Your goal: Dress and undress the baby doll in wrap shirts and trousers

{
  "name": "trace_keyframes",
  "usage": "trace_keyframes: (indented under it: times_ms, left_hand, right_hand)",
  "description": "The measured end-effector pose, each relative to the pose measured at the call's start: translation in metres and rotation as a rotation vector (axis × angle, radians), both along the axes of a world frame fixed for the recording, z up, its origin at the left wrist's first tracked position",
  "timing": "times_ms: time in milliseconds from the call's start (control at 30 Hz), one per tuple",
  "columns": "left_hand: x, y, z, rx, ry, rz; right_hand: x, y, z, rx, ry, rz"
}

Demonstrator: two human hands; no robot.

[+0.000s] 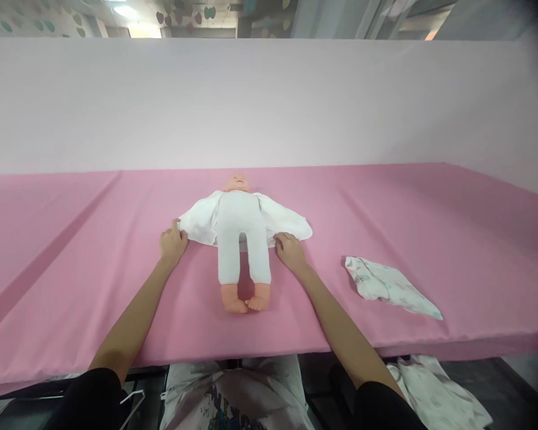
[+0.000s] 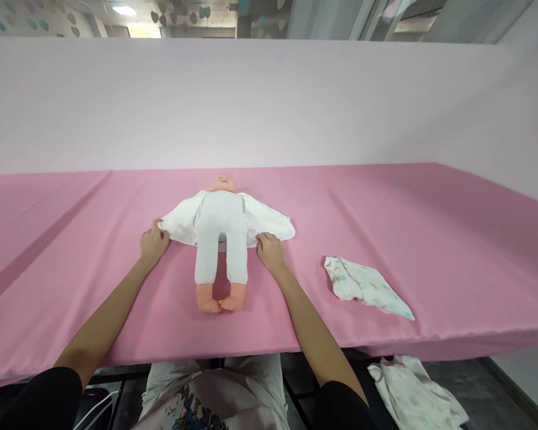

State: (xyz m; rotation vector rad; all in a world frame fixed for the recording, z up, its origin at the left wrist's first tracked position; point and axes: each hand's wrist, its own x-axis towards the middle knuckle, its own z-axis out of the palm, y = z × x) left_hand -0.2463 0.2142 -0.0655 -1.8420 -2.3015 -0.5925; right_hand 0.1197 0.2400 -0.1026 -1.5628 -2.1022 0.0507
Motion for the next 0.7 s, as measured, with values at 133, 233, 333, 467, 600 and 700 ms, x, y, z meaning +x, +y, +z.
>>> trace_keyframes:
  times_ms: [133, 233, 333, 467, 600, 700]
  left_hand:
    - [-0.002, 0.001, -0.002, 0.055, 0.007, -0.022]
    - [0.0, 0.0, -0.003, 0.079, 0.103, -0.155]
    - [0.013, -0.007, -0.002, 0.1, 0.1, -0.308]
    - [0.045, -0.026, 0.002, 0.102, -0.006, -0.452]
    - [0.073, -0.041, 0.004, 0.027, -0.017, -0.627]
    - [0.079, -0.041, 0.004, -0.001, -0.055, -0.678]
  right_hand:
    - [0.001, 0.001, -0.001, 0.005, -0.004, 0.015]
    - [0.003, 0.003, -0.003, 0.017, 0.002, 0.03]
    - [0.003, 0.003, -0.003, 0.025, 0.029, 0.031]
    - [-0.005, -0.006, 0.006, 0.095, 0.089, 0.015]
    - [-0.022, -0.022, 0.023, 0.088, 0.138, 0.09]
    - [-0.03, -0.031, 0.031, -0.015, 0.128, 0.121]
